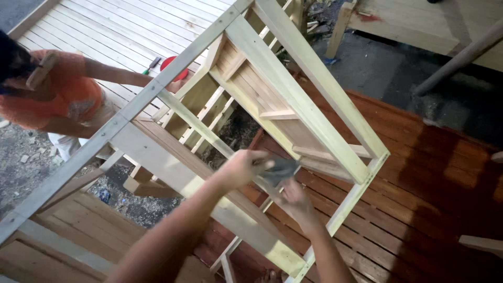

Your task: The person sands the wooden frame of a chair using a sheet of sandpaper, rubbing it along the rails and legs while steadying the frame with the other hand. They reposition the chair and continue sanding different surfaces, while another worker hammers on a nearby bench.

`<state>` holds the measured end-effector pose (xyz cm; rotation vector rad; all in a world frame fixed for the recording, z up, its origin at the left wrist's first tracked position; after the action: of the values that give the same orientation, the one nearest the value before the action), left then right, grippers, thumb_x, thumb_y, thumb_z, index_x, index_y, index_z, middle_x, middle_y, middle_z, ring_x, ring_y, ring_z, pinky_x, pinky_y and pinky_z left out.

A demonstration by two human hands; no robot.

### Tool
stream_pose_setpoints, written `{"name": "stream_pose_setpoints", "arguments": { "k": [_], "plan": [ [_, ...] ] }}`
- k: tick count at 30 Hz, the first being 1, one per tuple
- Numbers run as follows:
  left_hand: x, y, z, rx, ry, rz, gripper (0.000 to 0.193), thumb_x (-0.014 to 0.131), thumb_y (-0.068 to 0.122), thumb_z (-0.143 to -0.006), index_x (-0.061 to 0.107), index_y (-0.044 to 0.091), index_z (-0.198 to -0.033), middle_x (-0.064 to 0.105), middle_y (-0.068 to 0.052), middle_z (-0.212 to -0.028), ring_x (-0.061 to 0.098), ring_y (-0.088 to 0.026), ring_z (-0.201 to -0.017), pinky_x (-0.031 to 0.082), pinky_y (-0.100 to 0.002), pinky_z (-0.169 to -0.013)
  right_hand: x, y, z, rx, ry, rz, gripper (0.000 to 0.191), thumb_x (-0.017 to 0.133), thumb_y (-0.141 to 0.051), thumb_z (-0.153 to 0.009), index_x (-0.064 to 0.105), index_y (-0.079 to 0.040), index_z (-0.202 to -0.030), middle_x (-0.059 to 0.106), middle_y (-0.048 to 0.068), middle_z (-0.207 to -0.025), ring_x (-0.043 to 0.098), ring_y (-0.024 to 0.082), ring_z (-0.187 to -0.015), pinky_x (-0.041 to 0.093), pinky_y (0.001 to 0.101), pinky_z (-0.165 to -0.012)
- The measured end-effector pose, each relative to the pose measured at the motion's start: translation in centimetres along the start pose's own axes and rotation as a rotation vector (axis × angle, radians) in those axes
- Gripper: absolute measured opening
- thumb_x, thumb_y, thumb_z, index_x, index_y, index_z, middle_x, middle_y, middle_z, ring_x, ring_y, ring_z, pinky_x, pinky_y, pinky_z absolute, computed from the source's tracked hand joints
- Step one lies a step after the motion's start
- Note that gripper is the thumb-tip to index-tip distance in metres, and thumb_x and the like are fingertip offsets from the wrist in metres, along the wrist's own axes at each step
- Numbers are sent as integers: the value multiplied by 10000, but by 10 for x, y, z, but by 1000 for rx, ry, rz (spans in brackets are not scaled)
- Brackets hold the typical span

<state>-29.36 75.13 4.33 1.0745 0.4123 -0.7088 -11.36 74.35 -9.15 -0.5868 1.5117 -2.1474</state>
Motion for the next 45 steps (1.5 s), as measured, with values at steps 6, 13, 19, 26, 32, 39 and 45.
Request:
{"name": "stream_pose_setpoints", "arguments": {
  "k": [6, 13, 19, 26, 32, 39, 45],
  "plan": [
    [-38, 26, 5, 44, 354, 65, 451, 673, 393, -929, 632, 120, -1286, 709, -72, -1130, 697, -228, -997, 568, -402, -899, -33, -27, -29, 181, 280, 370, 595, 676, -587, -881, 760, -27, -1064, 727, 105, -835, 723, 255, -789, 548, 424, -735],
    [-129, -48, 65, 176, 443, -824, 380, 535, 396, -952, 683, 153, -1204, 677, -46, -1180, 594, -237, -1168, 483, -468, -979, -56, 86, -10, 389, 396, 904, 414, 484, -349, -1102, 713, -13, -1023, 722, 234, -880, 707, 406, -835, 527, 497, -709],
    [-125, -83, 91, 130, 406, -894, 364, 503, 420, -973, 733, 139, -960, 715, -60, -1018, 630, -252, -1077, 420, -450, -1033, 37, 17, -25, -231, 291, 573, 389, 509, -340, -1021, 655, -64, -1253, 724, 199, -1091, 697, 392, -1036, 536, 463, -874],
    [-137, -87, 68, -241, -8, -848, 500, 382, 498, -1076, 698, 121, -985, 745, -107, -977, 697, -267, -950, 497, -454, -961, 141, -130, -105, -441, 169, 557, 463, 492, -355, -1055, 570, -177, -1475, 698, 167, -1278, 677, 386, -1095, 551, 455, -852],
    [-156, -63, 75, 51, 656, -890, 376, 463, 386, -921, 734, 127, -891, 726, -109, -961, 679, -296, -933, 419, -606, -995, 90, -97, -26, -453, 148, 351, 439, 467, -223, -1084, 541, -76, -1491, 678, 134, -1363, 650, 274, -1194, 494, 397, -1012],
    [-147, -75, 68, 2, 481, -798, 273, 539, 302, -914, 728, 114, -859, 720, -118, -950, 671, -325, -984, 430, -572, -973, 165, -136, -122, -381, 54, 346, 493, 426, -331, -1071, 502, -111, -1506, 581, 152, -1493, 599, 268, -1337, 454, 358, -1079],
    [-138, -80, 66, 15, 477, -772, 222, 573, 281, -865, 732, 125, -877, 709, -116, -927, 671, -318, -949, 459, -536, -916, 209, -201, -159, -435, -21, 279, 461, 471, -321, -1087, 517, -91, -1483, 635, 179, -1416, 624, 318, -1318, 474, 369, -1079]
  ]
}}
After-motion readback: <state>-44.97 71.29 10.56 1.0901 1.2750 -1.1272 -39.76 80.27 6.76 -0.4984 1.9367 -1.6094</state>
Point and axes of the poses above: each hand's wrist, its own z-axis away from the middle knuckle, its own x-axis out of the palm, y = z × x, the point moved 9 cm from there along -z, towards the middle knuckle
